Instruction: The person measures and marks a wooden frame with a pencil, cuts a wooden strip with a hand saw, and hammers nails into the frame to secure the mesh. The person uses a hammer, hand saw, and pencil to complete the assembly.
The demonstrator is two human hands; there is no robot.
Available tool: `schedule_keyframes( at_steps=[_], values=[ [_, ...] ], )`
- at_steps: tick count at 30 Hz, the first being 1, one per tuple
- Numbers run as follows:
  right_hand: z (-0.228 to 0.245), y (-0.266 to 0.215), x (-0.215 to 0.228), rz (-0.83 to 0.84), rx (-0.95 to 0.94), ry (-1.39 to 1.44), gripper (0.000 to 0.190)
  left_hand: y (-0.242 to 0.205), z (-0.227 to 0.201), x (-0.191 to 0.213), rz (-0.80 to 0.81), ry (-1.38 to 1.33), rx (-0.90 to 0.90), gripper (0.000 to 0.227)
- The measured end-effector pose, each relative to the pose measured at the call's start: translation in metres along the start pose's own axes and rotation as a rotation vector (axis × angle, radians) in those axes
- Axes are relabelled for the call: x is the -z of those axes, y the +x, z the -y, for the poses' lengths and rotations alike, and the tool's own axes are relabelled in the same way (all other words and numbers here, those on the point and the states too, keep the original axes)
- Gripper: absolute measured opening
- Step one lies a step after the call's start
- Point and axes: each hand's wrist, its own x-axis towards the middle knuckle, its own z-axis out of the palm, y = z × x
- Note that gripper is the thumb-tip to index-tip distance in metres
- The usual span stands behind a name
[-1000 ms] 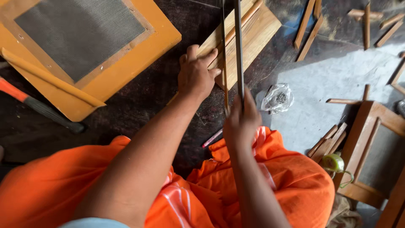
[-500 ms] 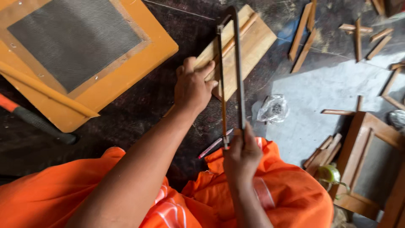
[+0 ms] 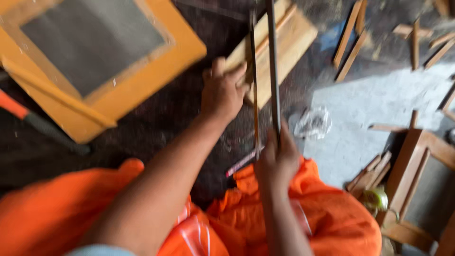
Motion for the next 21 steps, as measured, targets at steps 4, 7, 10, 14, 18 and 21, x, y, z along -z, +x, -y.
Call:
schedule_keyframes(
  at_steps=[4, 7, 10, 14, 18, 21],
  values=[
    [-0.026, 0.019, -0.012, 0.102, -0.148, 0.050, 0.019, -0.007, -0.004, -0.010, -0.137, -0.182, -0.076, 0.053],
    [-0.012, -0.004, -0.003, -0.015, -0.176, -0.011, 0.030, -0.001, -0.010, 0.005, 0.078, -0.056, 0.125, 0.056],
    [-0.005, -0.020, 0.009, 0.019, -0.369, 0.117, 0.032, -0.006, -0.009, 0.004, 0.111, -0.054, 0.106, 0.055],
    [-0.012, 0.014, -0.010, 0.038, -0.056, 0.025, 0.029, -0.018, -0.010, 0.004, 0.053, -0.047, 0.061, 0.057],
    [-0.014, 0.025, -0.022, 0.018, -0.055, -0.003, 0.028, 0.005, -0.017, 0.019, 0.019, -0.040, 0.105, 0.058],
    [-0.013, -0.026, 0.008, 0.001, -0.284, 0.013, 0.032, -0.002, -0.018, 0.011, 0.083, -0.054, 0.130, 0.058]
  ],
)
